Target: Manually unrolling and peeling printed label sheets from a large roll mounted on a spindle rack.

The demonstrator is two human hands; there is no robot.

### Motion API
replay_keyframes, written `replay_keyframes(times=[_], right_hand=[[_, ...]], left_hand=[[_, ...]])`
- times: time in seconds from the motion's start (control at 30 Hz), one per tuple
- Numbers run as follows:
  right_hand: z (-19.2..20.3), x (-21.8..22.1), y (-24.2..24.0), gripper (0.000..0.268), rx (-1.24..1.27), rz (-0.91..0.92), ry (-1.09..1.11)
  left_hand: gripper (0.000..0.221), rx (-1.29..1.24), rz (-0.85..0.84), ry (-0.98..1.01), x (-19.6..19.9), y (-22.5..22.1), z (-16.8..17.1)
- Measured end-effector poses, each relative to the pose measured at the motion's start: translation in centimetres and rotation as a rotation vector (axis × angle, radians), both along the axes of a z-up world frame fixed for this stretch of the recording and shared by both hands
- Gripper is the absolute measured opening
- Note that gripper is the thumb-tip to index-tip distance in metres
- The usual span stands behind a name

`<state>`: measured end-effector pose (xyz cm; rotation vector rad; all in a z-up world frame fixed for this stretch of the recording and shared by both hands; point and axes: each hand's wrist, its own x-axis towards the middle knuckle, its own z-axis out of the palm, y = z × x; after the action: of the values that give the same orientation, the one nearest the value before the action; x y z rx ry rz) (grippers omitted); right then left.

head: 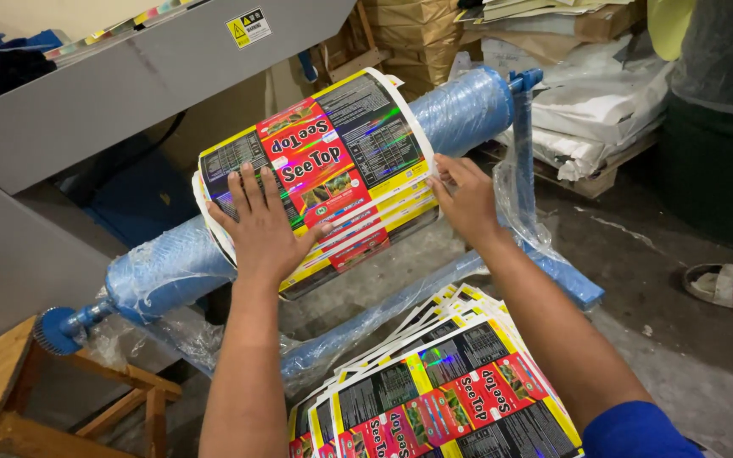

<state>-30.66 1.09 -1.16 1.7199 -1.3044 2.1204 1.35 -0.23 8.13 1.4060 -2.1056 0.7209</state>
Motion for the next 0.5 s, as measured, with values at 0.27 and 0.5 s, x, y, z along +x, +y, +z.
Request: replay_keyframes(times=[0.27, 0.5], right_hand=[[-0.6, 0.6, 1.4, 0.012, -0.111, -0.236, 0.231], [0.0, 1.6, 2.2, 0.008, -0.168, -0.226, 0.324]], left_hand=[[0.135, 0.009, -0.003, 0.012, 0.0, -0.3, -0.1], [0.134, 0.023, 0.009, 0.005, -0.2, 0.0, 0.0]])
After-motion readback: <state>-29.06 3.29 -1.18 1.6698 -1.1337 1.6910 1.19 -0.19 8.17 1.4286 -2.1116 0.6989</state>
